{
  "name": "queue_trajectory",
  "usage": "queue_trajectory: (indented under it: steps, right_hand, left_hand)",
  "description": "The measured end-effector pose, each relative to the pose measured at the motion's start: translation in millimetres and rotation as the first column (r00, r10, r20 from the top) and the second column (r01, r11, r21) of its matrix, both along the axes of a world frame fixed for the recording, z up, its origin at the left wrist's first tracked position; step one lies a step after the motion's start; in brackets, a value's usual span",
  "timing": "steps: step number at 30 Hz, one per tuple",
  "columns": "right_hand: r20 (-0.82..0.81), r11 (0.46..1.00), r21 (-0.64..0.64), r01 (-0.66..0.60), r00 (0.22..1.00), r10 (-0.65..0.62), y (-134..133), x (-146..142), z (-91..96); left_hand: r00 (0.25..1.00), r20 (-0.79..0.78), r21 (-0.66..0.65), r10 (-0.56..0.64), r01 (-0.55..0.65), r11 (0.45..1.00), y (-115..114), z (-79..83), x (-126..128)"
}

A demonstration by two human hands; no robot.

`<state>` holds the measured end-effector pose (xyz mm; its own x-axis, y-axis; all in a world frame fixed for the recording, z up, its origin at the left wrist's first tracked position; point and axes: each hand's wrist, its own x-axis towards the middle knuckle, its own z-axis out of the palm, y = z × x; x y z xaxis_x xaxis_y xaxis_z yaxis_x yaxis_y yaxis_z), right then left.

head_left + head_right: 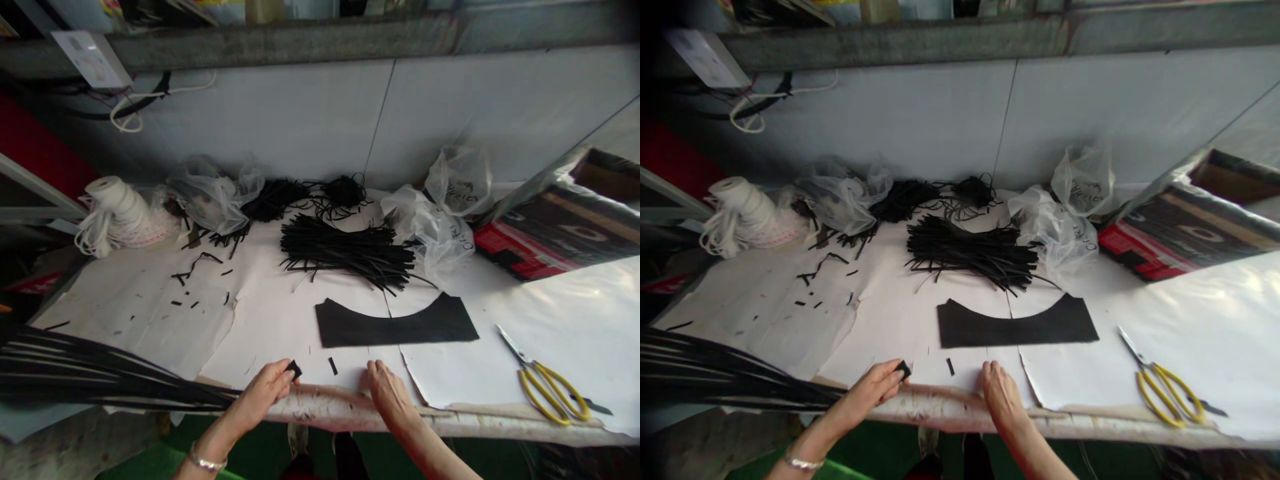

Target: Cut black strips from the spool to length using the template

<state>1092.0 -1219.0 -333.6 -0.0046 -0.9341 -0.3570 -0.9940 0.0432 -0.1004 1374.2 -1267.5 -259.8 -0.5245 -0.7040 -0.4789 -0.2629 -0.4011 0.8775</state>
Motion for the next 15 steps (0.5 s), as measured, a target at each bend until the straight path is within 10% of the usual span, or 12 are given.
queue_trajectory:
  steps: [15]
  right_hand:
    - [0.245,0.999,-0.050,0.010,0.969,0.003,-37.0,59.2,-9.8]
  left_hand:
    - [1.000,-0.019,-0.037,0.022,-0.022,0.999,4.0,0.8,17.7]
